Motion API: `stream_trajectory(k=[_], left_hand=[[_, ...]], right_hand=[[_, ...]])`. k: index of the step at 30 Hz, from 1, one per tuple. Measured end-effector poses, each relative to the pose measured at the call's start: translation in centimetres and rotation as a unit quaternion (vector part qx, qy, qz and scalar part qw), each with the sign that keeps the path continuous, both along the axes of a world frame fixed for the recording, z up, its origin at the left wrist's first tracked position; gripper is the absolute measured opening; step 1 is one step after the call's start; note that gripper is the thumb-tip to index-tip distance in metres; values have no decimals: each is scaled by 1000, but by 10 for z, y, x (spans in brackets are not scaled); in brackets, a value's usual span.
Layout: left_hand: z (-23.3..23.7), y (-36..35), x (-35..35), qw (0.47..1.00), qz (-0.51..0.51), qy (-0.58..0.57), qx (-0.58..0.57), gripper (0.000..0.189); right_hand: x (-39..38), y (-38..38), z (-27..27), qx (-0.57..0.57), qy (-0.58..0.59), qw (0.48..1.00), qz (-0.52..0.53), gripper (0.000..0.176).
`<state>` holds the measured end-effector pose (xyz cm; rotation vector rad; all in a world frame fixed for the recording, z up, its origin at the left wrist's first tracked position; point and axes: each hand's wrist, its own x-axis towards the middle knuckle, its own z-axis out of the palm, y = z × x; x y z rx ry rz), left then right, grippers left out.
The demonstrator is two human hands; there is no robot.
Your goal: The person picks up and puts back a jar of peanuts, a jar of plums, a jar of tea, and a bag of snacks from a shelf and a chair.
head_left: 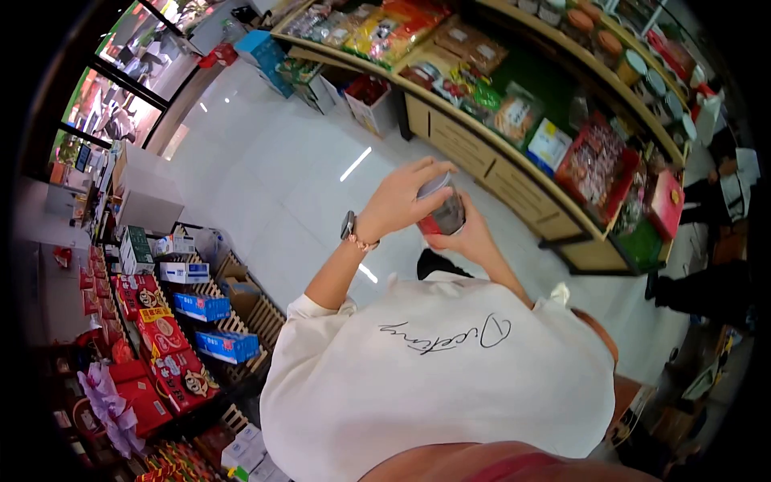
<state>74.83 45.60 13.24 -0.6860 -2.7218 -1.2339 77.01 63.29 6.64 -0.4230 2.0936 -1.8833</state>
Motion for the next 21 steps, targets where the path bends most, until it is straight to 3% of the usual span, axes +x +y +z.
stream_trajectory(k=[6, 10, 13, 16, 21], left_hand=[[-5, -54, -72, 999, 17, 17, 47, 37], [-21, -95, -97, 995, 79, 27, 57, 42], [-18, -124, -111, 990, 124, 20, 61, 44], [-16, -156, -129, 987, 144, 23, 72, 47], [-10, -231, -184, 993, 92, 57, 56, 52]], right_hand=[[-101, -47, 7, -5, -28, 996, 86, 84], [-151, -84, -7, 33, -17, 985, 168, 88], [-185, -116, -6, -13, -13, 972, 234, 88], [-216, -152, -3, -13, -8, 966, 256, 89], [-265, -222, -13, -27, 16, 972, 234, 90]])
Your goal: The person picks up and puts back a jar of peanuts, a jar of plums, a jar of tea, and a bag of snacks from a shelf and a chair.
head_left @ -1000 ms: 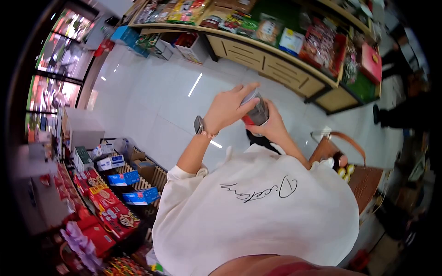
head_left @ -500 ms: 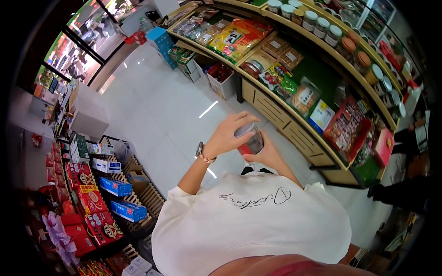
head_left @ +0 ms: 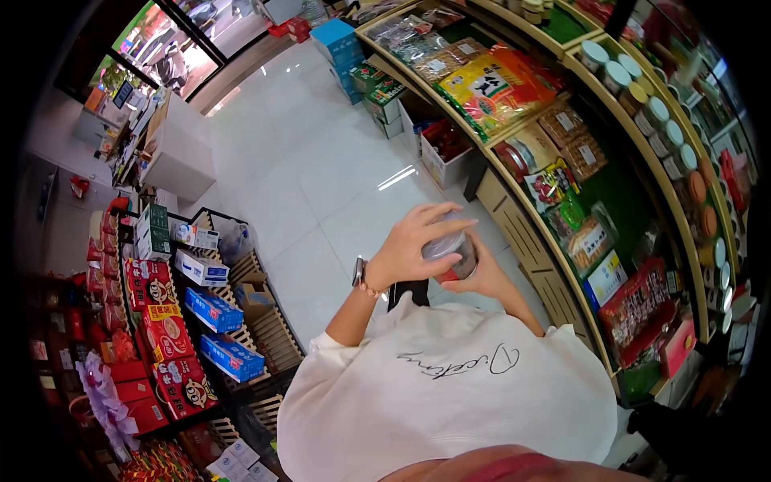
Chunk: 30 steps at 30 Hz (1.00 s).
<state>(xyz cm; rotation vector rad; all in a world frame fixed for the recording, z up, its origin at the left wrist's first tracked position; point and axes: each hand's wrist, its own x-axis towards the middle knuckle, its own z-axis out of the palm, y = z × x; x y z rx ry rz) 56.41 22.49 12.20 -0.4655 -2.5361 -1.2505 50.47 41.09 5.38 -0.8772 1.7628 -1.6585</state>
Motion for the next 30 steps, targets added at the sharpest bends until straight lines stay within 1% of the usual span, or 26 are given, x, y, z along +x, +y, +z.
stream_trajectory(k=[1, 2, 4, 5, 6, 7, 8, 11, 12, 15, 16, 20, 23, 25, 27, 30], left_hand=[[0, -17, -8, 1000, -16, 5, -9, 54], [2, -32, -18, 999, 18, 49, 3, 60], [6, -57, -39, 987, 84, 137, 24, 74], [5, -63, -53, 977, 89, 119, 152, 82], [1, -68, -67, 951, 91, 97, 279, 89], [-5, -77, -77, 909, 90, 69, 400, 97], [-14, -93, -85, 900, 34, -19, 434, 104], [-40, -127, -112, 890, 4, -38, 455, 98], [-36, -138, -116, 883, -22, -64, 464, 94], [-43, -158, -128, 882, -14, -102, 459, 90], [-47, -162, -133, 879, -11, -106, 465, 88], [-61, -188, -148, 872, 8, -111, 477, 79], [-66, -202, -168, 857, 23, -126, 500, 71], [-67, -205, -177, 843, 23, -142, 518, 68], [-58, -213, -202, 839, 8, -136, 527, 66], [-60, -219, -243, 859, -1, -136, 494, 66]], right_hand=[[-4, -16, -3, -9, 2, 1000, -10, 90], [-11, -31, -1, -20, -7, 1000, -19, 90], [-26, -67, 18, -45, -25, 998, -40, 89], [-36, -85, 19, -72, -51, 995, -52, 89], [-45, -102, 17, -98, -78, 990, -65, 89], [-52, -118, 17, -125, -107, 983, -81, 89], [-61, -132, 20, -117, -70, 985, -106, 88], [-86, -170, 14, -144, -65, 980, -117, 87], [-90, -176, 12, -117, -53, 983, -130, 85], [-97, -195, 5, -141, -133, 972, -130, 86], [-101, -202, 1, -144, -125, 972, -140, 87], [-122, -226, -10, -98, -146, 976, -127, 88], [-139, -238, 5, -47, -165, 976, -138, 84], [-154, -244, 0, -64, -196, 970, -130, 83], [-177, -249, -2, -65, -187, 972, -131, 84], [-212, -253, -8, -73, -188, 970, -135, 86]])
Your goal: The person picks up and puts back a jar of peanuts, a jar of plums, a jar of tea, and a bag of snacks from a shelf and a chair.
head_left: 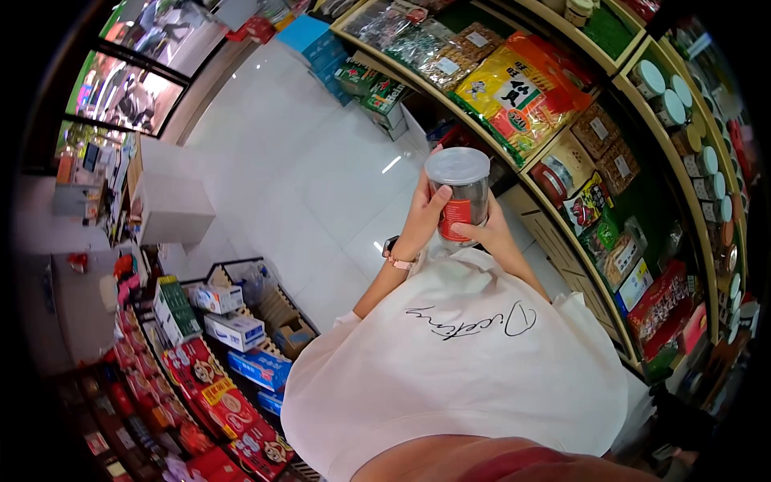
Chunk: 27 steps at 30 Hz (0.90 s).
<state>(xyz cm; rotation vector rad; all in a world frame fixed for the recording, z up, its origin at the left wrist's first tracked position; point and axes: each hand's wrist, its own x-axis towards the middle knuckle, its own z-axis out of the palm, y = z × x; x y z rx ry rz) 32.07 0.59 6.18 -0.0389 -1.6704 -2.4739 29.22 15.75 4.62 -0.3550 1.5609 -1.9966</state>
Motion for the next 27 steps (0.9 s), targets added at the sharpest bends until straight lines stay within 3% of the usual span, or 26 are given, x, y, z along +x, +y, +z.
stream_trajectory(k=[9, 11, 14, 18, 21, 24, 27], left_hand=[[10, 24, -190, 995, -87, 2, -46, 64], [7, 35, -237, 991, -114, 16, -69, 63], [21, 55, -303, 981, -174, 28, -76, 57], [36, 76, -380, 961, -257, 50, -88, 48], [49, 83, -418, 942, -328, 38, -59, 52], [69, 81, -451, 894, -413, 94, -146, 57], [103, 81, -492, 780, -532, 206, -257, 85]], right_hand=[[-155, 26, 17, -23, 8, 991, -133, 83], [-194, 39, 1, -39, 42, 980, -188, 71], [-236, 62, 23, -20, 4, 974, -227, 56], [-292, 87, 20, -54, -14, 960, -273, 59], [-314, 103, 28, -144, -150, 942, -264, 63], [-330, 111, 33, -187, -142, 937, -258, 67], [-343, 117, 43, -163, -67, 951, -253, 73]])
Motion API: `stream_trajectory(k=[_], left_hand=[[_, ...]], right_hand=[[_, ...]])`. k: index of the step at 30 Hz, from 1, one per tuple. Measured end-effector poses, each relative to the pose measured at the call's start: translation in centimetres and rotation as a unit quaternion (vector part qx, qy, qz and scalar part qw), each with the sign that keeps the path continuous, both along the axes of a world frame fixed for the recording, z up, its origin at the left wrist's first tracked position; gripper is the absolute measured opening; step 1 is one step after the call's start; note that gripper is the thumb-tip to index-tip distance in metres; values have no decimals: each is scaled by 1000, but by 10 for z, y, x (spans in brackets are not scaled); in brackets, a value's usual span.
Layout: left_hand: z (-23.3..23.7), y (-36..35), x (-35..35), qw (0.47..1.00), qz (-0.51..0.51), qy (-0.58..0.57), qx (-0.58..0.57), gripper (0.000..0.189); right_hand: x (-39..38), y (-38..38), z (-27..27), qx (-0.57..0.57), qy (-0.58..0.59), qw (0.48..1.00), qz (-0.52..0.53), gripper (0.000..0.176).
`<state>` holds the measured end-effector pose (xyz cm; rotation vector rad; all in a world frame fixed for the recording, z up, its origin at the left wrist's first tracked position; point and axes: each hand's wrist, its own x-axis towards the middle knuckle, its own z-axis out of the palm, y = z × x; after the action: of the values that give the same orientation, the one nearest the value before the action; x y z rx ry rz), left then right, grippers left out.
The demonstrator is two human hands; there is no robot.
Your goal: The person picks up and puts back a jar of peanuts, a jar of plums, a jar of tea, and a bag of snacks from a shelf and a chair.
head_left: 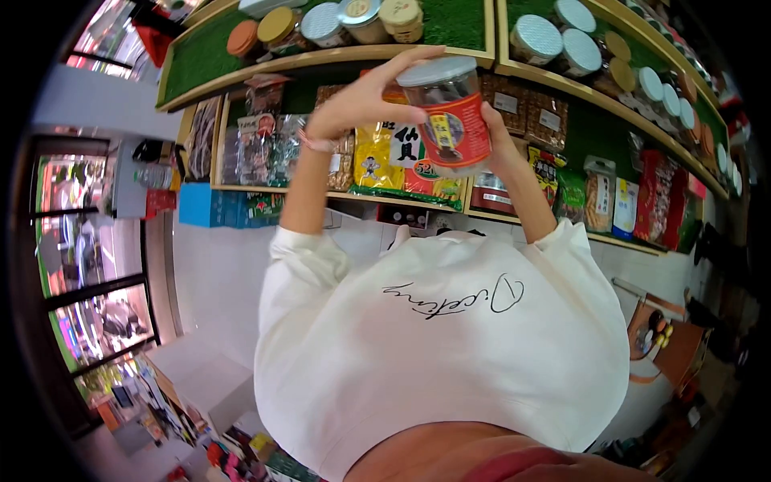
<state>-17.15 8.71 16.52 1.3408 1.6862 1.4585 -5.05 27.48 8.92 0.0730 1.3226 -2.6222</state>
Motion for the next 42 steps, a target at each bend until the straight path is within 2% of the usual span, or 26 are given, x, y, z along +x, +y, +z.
stream_trajectory(k=[1, 4, 7, 8, 11, 12, 14, 16, 19, 20, 21, 23, 25, 28, 30, 32, 34, 36, 38, 39, 40, 42], left_hand=[[22, 1, -10, 995, -65, -42, -67, 91], [63, 28, -31, 965, -62, 209, -148, 89], [81, 61, -42, 925, -41, 347, -146, 80], [85, 69, -45, 907, -32, 395, -141, 79], [87, 98, -69, 858, 27, 498, -121, 79], [83, 104, -75, 838, 55, 528, -127, 80], [59, 123, -104, 803, 85, 581, -100, 81], [90, 125, -75, 826, 70, 528, -184, 70], [56, 135, -101, 830, 46, 517, -202, 81], [49, 136, -102, 824, 61, 517, -222, 80], [47, 137, -98, 817, 76, 518, -242, 78], [44, 139, -99, 807, 104, 515, -269, 74], [42, 138, -105, 800, 110, 536, -247, 72], [40, 133, -105, 793, 144, 545, -232, 68], [37, 133, -112, 795, 172, 535, -227, 68], [36, 129, -109, 786, 190, 546, -220, 70], [38, 128, -98, 755, 200, 566, -264, 70], [27, 129, -105, 747, 180, 575, -281, 70], [19, 128, -107, 753, 161, 564, -298, 70], [20, 129, -106, 762, 152, 549, -308, 69], [21, 130, -105, 770, 143, 535, -316, 69], [23, 129, -99, 778, 149, 525, -310, 68]], right_hand=[[-4, 0, 9, 32, 35, 999, -1, 76], [-26, 11, 13, 86, 134, 987, -32, 83], [-57, 37, -2, 82, 216, 971, -56, 85], [-64, 44, -1, 77, 235, 965, -90, 74], [-70, 62, 21, 248, 203, 906, -277, 48], [-75, 70, 19, 317, 208, 868, -319, 48], [-75, 76, 14, 335, 200, 853, -347, 47], [-77, 76, 3, 339, 202, 861, -321, 46], [-72, 65, -22, 379, 206, 831, -352, 34], [-66, 58, -26, 402, 203, 812, -372, 29], [-64, 55, -49, 387, 187, 821, -376, 17], [-48, 40, -78, 343, 192, 838, -377, 14], [-32, 33, -126, 320, 122, 871, -353, 13], [7, 29, -182, 314, 67, 887, -332, 12], [39, 25, -216, 325, 39, 866, -378, 14], [83, 27, -248, 369, -23, 856, -361, 14], [134, 27, -287, 462, -78, 798, -378, 16], [191, 27, -343, 390, -157, 815, -398, 18], [267, 25, -401, 418, -266, 779, -384, 22], [305, 23, -412, 347, -386, 784, -340, 25], [337, 17, -417, 266, -497, 773, -291, 28], [382, -7, -394, 226, -616, 710, -257, 32]])
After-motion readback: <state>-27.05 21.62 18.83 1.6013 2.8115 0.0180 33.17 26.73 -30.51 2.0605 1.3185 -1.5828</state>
